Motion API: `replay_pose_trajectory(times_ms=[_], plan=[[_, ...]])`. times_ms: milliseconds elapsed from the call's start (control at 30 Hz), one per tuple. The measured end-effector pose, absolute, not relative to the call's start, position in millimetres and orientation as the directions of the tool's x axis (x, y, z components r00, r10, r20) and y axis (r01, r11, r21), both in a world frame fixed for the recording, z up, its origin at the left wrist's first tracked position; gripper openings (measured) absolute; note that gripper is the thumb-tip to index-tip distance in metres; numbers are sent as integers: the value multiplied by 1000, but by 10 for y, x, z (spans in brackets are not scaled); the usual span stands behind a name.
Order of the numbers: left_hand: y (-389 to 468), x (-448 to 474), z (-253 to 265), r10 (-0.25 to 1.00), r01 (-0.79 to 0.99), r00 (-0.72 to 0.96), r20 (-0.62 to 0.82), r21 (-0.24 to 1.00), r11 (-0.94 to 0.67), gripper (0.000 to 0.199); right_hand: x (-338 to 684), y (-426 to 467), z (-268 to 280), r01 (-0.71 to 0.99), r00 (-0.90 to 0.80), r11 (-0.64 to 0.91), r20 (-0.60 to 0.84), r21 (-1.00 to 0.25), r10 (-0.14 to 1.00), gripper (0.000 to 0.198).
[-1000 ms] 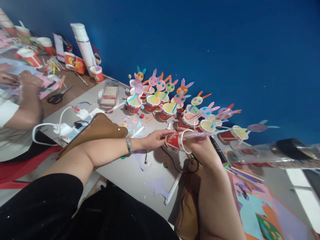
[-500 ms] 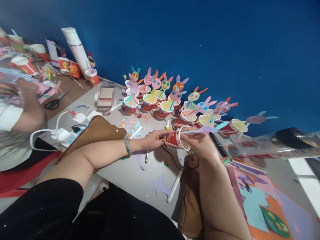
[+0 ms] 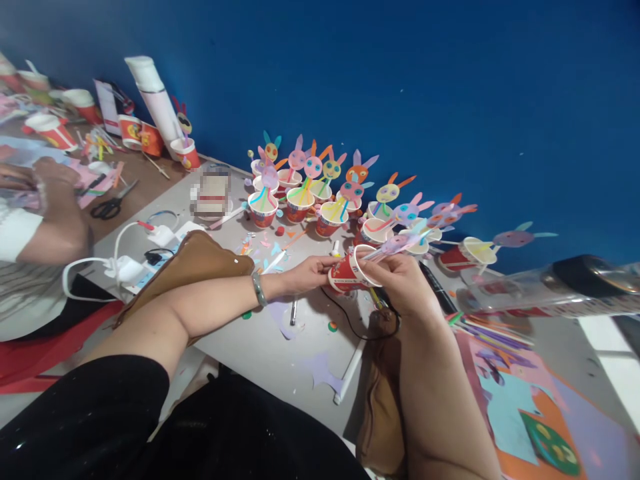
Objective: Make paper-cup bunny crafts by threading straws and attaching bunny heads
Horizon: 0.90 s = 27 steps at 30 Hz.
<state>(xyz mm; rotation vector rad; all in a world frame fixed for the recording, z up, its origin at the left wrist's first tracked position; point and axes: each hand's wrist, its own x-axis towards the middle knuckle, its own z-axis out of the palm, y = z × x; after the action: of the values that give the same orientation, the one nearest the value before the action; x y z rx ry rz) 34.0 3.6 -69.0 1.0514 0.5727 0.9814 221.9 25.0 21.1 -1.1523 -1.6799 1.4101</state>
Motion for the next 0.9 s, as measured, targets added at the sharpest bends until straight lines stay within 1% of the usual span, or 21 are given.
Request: replay_pose_trajectory(times_ms=[167,267,400,533,633,767,900], plan=[[66,355,-751,886,-384,444,138,922,49,62,2185,231,267,298,-358,51,-62,-953,932,32],[65,363,-767,893,-380,424,150,925,25,60,2171,222,278,332,-341,72,-49,-940,939,32],[46,362,-726,902,-391,421,90,916,92,67,2181,223,247,338,-287,44,-59,-940,956,36],[20,359,-657,896,-413,444,3,888,202,75,2203,241,208,249,-263,63,-4,-967,965,40],[11,357,-623,880,-426,473,-51,861,279,78,2227,269,188,207,-225,88,40,-974,973,37],[19,355,-628,880,-445,472,-50,848,287,75,2253,313,150,176,-172,146,116,-974,978,35],[27,368,-684,881,-429,473,-25,867,255,70,2249,319,125,230,-128,188,162,-955,978,36]])
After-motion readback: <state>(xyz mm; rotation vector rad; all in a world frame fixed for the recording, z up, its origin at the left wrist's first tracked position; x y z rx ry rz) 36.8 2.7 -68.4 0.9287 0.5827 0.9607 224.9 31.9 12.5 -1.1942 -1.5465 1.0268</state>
